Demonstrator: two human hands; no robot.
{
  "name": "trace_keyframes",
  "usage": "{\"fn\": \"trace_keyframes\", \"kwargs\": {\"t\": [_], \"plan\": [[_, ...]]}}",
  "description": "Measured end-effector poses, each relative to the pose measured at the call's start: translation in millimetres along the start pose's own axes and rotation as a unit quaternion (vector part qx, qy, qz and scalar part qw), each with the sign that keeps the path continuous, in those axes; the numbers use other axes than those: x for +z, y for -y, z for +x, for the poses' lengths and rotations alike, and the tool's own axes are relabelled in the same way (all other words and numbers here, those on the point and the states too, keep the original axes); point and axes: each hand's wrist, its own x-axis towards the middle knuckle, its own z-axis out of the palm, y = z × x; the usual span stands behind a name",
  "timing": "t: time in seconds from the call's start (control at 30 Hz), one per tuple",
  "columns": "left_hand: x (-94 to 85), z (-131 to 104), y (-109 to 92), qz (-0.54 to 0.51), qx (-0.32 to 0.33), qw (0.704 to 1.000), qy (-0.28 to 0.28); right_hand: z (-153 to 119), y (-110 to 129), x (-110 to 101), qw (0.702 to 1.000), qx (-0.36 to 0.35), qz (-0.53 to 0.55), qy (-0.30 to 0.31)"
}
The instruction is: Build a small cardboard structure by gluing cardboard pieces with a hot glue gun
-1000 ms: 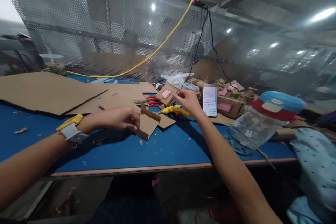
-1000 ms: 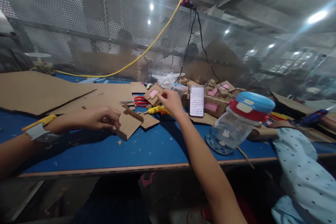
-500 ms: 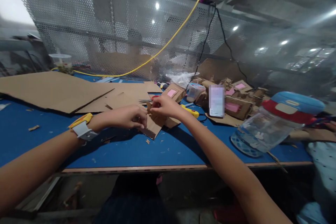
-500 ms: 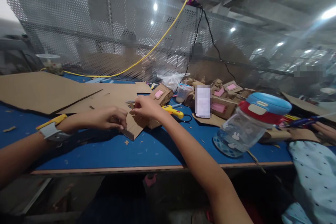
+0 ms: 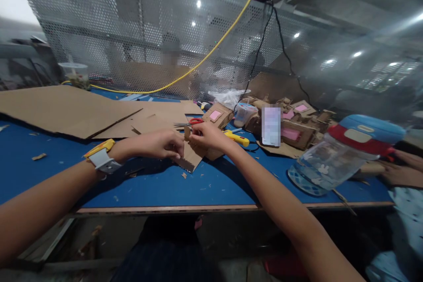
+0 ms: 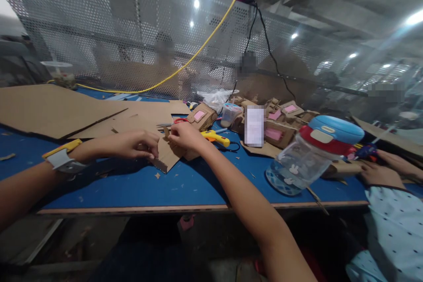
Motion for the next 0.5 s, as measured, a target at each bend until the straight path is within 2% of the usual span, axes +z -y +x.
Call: {"fn": "trace_keyframes", "kwargs": {"t": [0.5], "plan": [[0.1,-0.5,0.4,-0.005,0.001,1.0,-0.003,-0.1,-2.4,-0.2,0.999,0.017,0.042,-0.007]]}}
